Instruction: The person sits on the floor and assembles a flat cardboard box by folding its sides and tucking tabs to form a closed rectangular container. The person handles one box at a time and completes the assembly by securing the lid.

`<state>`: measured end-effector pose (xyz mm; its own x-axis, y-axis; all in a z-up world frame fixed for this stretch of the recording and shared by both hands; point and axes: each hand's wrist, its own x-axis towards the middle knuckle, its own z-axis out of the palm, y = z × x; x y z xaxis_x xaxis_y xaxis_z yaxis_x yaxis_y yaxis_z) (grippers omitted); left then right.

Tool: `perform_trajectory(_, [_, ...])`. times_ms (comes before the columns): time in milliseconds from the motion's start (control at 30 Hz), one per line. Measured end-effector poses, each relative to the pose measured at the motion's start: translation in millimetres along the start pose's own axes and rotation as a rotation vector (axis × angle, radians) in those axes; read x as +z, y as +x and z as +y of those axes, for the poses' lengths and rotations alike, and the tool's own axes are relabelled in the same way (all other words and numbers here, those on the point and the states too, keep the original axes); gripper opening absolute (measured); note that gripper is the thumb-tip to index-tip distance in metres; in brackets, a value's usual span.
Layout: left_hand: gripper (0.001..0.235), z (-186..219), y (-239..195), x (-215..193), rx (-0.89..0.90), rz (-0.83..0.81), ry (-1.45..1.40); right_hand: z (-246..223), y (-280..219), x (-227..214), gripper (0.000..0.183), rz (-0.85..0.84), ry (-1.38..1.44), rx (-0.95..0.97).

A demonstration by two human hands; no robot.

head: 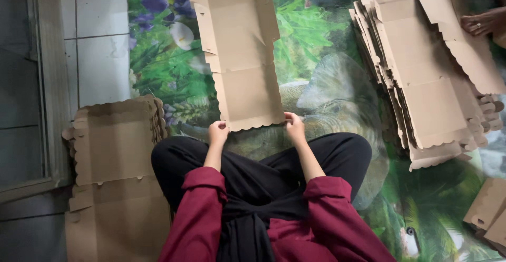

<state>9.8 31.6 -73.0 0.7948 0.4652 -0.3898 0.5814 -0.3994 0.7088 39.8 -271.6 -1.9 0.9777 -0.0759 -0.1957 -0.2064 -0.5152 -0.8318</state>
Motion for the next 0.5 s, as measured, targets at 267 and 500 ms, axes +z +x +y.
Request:
perform_trajectory(267, [0.024,33.4,-30.9,-17.4,0.064,-0.04,0.057,-39.1,-17.3,-11.5,0.048,0.096,-0.041,-0.114])
perform_trajectory(500, [0.055,97.6,-80.5,-59.6,-0.125,-0.195,-0.629,-52.2,-64.9,11.9,0.029,0.1,0.264,0.206])
